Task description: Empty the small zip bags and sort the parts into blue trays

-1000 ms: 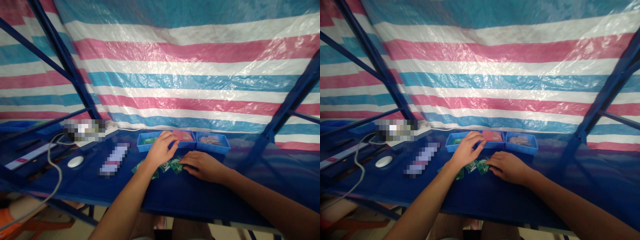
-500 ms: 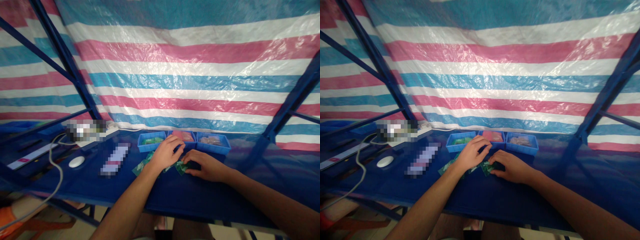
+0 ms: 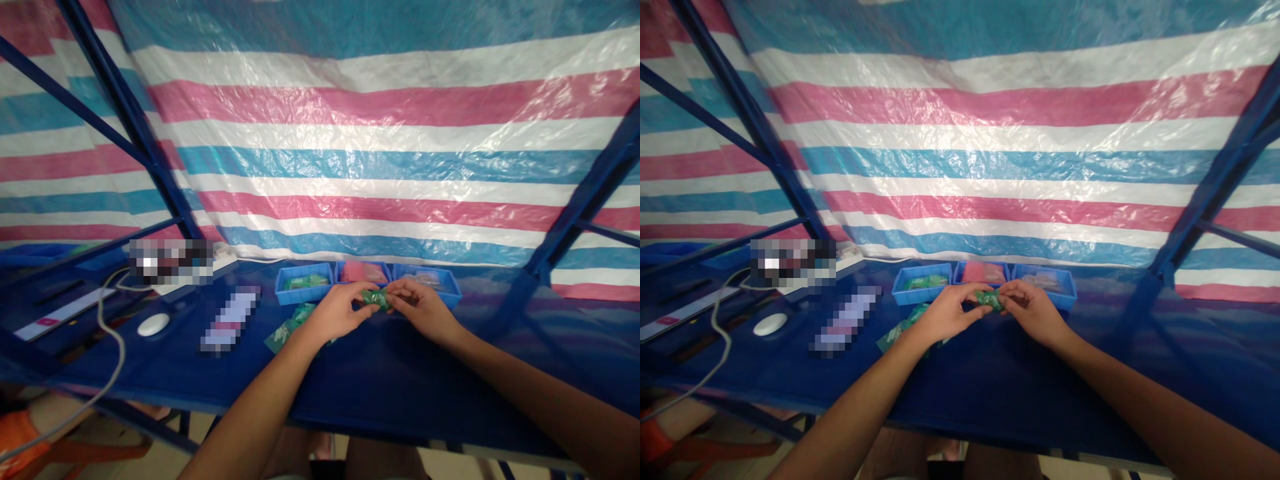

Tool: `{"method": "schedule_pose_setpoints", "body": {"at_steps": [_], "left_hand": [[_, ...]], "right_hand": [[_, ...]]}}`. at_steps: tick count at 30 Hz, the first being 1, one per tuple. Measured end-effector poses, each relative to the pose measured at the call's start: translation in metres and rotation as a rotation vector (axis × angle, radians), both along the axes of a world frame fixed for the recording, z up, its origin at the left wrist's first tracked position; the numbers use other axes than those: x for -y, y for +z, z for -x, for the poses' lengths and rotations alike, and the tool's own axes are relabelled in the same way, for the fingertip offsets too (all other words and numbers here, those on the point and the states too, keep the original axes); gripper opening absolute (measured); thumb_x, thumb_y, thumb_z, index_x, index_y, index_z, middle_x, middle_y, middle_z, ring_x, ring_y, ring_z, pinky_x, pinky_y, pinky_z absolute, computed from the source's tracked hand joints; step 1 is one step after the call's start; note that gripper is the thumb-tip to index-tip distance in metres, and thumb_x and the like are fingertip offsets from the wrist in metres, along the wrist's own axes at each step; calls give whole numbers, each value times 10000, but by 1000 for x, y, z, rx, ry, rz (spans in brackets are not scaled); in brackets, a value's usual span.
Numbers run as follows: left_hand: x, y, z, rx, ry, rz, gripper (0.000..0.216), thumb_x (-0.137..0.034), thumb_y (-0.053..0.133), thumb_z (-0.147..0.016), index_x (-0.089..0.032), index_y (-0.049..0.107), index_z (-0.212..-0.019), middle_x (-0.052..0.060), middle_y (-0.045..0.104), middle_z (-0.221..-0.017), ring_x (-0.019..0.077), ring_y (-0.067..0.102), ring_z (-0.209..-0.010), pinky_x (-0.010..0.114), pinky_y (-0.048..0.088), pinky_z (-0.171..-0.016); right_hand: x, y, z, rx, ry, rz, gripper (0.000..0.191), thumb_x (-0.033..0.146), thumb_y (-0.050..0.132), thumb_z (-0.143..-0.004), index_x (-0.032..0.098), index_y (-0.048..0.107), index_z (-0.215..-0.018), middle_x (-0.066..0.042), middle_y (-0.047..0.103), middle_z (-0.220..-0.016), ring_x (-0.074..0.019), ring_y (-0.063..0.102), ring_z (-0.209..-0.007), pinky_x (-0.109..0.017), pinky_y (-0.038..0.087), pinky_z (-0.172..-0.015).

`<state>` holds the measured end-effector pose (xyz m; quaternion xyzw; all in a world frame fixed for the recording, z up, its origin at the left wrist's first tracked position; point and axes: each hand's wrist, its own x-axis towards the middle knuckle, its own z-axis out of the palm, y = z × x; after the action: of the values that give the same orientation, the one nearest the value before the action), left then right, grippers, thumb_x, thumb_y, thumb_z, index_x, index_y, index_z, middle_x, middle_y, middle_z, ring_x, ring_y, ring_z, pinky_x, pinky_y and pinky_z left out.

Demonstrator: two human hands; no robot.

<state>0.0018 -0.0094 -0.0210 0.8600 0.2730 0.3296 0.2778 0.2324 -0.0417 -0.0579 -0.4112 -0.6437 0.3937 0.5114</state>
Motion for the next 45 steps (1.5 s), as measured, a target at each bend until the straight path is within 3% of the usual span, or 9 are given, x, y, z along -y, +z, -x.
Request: {"method": "schedule_pose_setpoints", "body": {"at_steps": [9, 14, 25, 33, 40, 45], "left_hand": [[6, 5, -4, 83, -7, 22, 432, -262, 699, -936, -221, 672, -1365, 63, 790, -1170, 162, 728, -787, 265, 569, -733], [7, 6, -4, 106, -15, 26, 442, -263, 663, -961, -195, 650, -1398, 34, 781, -918, 155, 691, -698, 253, 531, -665], [3, 2, -5, 194, 17, 67, 387, -272, 723, -939, -219, 698, -1322, 58, 820, -1031, 192, 781, -899, 291, 610, -840], [0, -5, -7, 195, -9, 32, 421, -209, 735, -891, -192, 658, -1304, 46, 799, -1009, 164, 763, -846, 271, 593, -812], [6, 0, -7, 137, -4, -3, 419, -203, 702, -901, -193, 639, -1315, 21, 761, -910, 147, 718, -783, 250, 557, -747], [2, -4, -9, 177, -32, 19, 435, -160, 722, -870, -184, 634, -1295, 35, 777, -982, 165, 750, -880, 273, 582, -849]], "right_hand": [[5, 5, 6, -142, 51, 84, 454, 529, 899, -777, 225, 696, -1046, -45, 801, -960, -194, 734, -773, -370, 611, -775], [4, 6, 5, -172, 33, 92, 432, 509, 904, -778, 234, 718, -1054, -48, 809, -963, -218, 748, -838, -373, 607, -791], [5, 7, 5, -142, -25, 71, 387, 527, 879, -793, 239, 736, -1008, -39, 797, -964, -229, 739, -887, -391, 585, -860], [6, 4, 7, -154, 54, 91, 450, 480, 891, -800, 232, 685, -1114, -36, 787, -987, -217, 746, -937, -379, 565, -904], [6, 2, 5, -106, 67, 61, 344, 500, 814, -885, 226, 720, -1071, -57, 798, -1027, -225, 744, -936, -381, 564, -896], [5, 3, 7, -182, 69, 64, 350, 444, 895, -810, 246, 726, -1044, -31, 798, -1009, -218, 747, -956, -367, 564, -914]]}}
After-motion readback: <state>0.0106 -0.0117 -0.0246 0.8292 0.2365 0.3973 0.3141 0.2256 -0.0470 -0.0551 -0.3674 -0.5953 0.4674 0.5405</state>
